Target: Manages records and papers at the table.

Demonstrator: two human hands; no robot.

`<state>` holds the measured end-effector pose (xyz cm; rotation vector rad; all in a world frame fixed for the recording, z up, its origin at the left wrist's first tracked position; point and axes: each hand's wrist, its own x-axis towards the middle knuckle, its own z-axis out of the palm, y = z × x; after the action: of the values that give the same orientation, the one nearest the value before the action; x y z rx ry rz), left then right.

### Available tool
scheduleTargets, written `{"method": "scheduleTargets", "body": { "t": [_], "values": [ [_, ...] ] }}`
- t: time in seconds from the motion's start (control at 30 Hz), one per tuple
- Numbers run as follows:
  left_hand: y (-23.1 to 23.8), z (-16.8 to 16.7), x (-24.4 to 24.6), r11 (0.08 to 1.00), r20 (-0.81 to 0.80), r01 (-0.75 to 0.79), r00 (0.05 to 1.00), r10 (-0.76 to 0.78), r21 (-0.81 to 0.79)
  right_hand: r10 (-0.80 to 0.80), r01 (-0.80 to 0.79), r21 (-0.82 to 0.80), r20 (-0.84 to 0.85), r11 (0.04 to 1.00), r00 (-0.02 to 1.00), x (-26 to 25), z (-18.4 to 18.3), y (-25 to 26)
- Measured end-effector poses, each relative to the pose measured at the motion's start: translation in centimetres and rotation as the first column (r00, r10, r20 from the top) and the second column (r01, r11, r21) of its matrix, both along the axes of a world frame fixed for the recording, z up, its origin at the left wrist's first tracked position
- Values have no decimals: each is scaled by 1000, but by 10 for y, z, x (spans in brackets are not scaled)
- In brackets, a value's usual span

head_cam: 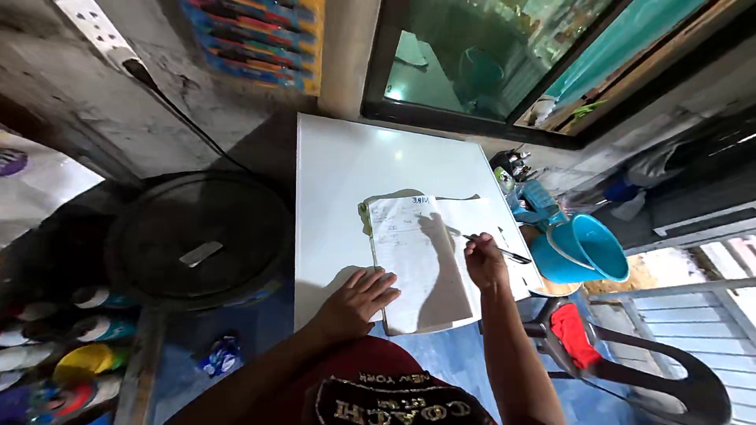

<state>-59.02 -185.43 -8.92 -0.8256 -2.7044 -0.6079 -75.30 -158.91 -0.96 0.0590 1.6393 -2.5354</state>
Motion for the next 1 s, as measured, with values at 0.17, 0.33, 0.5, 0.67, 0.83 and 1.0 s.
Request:
{"method": "scheduleTargets", "body": {
  "t": [0.17,0.33,0.5,0.67,0.83,1.0],
  "values": [
    [-1,-4,-1,998,-37,19,999,-17,56,104,-78,454,-32,888,994,20,-16,-72],
    [-2,-2,-1,999,-25,20,1000,-19,42,168,8,539,-276,842,946,35,-54,-90],
    [-2,9,-1,1000,117,15,993,-17,12,16,51,283,-229,958,973,28,-55,-73],
    [-1,9,-1,999,108,-37,993,41,-38,-107,116,80,-108,990,988,23,-53,-69],
    [0,8,-2,998,82,-51,995,53,-32,-110,107,-53,-59,993,992,19,-52,-65],
    [1,4,-2,998,9,-66,998,66,-20,-71,74,-172,25,982,997,16,-50,-60]
  ]
}}
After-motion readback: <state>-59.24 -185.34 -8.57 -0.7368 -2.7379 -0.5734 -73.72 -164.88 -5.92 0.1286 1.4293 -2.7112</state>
